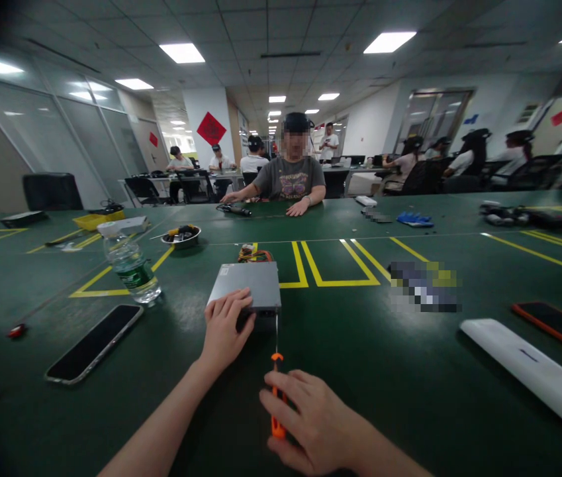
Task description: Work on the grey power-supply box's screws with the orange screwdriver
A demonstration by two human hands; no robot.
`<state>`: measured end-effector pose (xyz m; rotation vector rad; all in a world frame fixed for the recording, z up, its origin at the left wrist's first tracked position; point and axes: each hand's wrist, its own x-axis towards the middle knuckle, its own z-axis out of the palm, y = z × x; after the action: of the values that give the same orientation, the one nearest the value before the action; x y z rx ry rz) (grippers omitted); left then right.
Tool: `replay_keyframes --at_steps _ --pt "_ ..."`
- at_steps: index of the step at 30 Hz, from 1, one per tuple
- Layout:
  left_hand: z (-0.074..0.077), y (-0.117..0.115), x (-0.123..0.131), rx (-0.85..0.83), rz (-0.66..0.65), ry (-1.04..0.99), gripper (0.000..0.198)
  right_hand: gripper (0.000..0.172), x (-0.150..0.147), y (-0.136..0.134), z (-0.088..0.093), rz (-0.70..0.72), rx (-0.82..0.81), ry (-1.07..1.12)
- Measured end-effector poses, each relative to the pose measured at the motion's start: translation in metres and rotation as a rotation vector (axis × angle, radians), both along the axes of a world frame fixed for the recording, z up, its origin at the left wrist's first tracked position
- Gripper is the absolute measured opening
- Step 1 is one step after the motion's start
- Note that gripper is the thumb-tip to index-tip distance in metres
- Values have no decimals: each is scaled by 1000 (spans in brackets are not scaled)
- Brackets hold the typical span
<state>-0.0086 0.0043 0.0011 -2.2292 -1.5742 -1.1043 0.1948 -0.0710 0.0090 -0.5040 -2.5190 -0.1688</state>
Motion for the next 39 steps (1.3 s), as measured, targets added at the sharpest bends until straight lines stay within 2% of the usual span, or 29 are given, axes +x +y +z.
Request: replay_keyframes --at_steps 2,5,9,13,15,18,26,31,35,39 --pt "0 0 0 -3 -3 1 22 37 1 0 1 -9 36 -43" --pt "1 0 -1 -9 -13 2 22 40 1 1 -1 -19 99 10" --pt "2 0 -1 -9 -13 -3 21 31 1 -1 -10 -47 130 71" --pt "0 0 -1 -12 -14 -12 22 26 -1 -15 -15 -214 140 1" --pt "0 0 0 -15 -14 -12 22 27 -4 -23 -17 -312 169 -38" --pt "1 -1 0 -11 -4 -10 22 32 -9 -31 -22 -383 228 -52" --pt "2 -1 0 -19 3 -6 21 38 -19 -49 -47 -581 123 7" --pt "1 0 0 -30 1 -9 22 45 -25 -50 -58 -768 69 190" --pt "0 0 0 -24 1 -16 22 39 -35 -44 -57 -866 56 303" --pt "0 -1 1 -26 -2 -20 22 36 -46 -41 -51 -890 35 340"
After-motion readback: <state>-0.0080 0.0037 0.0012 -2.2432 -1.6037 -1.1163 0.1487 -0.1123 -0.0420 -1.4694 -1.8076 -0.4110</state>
